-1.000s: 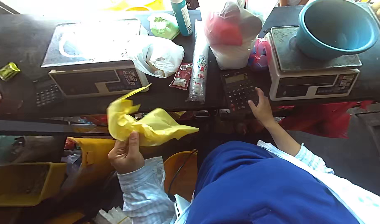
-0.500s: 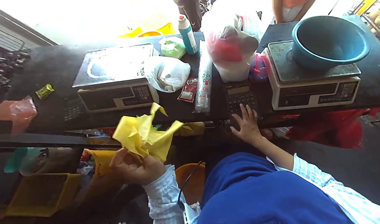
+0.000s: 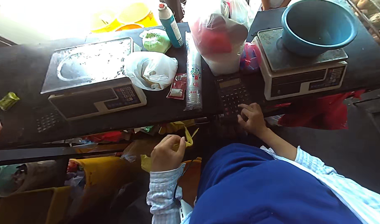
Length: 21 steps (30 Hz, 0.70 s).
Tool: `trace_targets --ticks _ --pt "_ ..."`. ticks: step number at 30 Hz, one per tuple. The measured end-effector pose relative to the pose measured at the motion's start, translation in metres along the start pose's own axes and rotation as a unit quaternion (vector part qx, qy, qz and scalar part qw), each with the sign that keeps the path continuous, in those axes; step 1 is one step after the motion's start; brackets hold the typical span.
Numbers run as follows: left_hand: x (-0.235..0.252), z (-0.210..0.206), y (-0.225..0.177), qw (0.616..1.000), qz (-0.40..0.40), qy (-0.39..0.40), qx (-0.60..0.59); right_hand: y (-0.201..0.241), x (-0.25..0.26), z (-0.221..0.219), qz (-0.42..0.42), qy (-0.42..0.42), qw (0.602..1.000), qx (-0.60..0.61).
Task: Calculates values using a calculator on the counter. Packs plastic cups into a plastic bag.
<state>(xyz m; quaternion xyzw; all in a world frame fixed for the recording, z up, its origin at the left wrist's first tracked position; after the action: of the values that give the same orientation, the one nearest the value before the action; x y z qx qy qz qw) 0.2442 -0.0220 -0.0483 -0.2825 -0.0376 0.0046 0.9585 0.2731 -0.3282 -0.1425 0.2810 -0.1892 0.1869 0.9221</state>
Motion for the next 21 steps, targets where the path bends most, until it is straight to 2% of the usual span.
trace_targets --ticks 3,6,9,11,14,18,21 --pt "0.006 -0.024 -0.007 0.992 0.050 0.112 0.013 0.003 0.015 -0.017 -0.044 0.106 0.993 0.007" --pt "0.010 -0.048 -0.017 0.976 0.072 0.204 0.018 0.005 0.029 -0.025 -0.051 0.116 0.992 0.006" --pt "0.011 -0.064 -0.026 0.966 0.066 0.251 0.025 0.006 0.035 -0.029 -0.080 0.187 0.979 0.034" --pt "0.014 -0.066 -0.028 0.968 0.054 0.242 0.023 0.005 0.031 -0.013 -0.094 0.158 0.982 0.036" --pt "0.020 -0.061 -0.026 0.972 0.062 0.226 0.028 -0.002 0.013 0.017 -0.097 0.067 0.993 -0.003" --pt "0.028 -0.064 -0.026 0.957 0.081 0.271 0.058 -0.009 0.000 0.015 -0.114 0.093 0.989 -0.012" --pt "0.033 -0.065 -0.037 0.953 0.067 0.289 0.056 -0.005 0.004 0.018 -0.105 0.071 0.992 -0.021"
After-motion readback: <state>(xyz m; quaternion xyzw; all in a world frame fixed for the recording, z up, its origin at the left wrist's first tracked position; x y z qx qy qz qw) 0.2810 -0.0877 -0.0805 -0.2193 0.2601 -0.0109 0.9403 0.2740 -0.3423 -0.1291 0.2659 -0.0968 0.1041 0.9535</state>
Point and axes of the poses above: each hand's wrist, its own x-axis towards the middle knuckle, its own z-axis out of the back of the hand, y = z × x, the point moved 7 cm from there along x, towards the middle knuckle, and after that the axes turned 12 degrees about z, right-handed, at the moved point
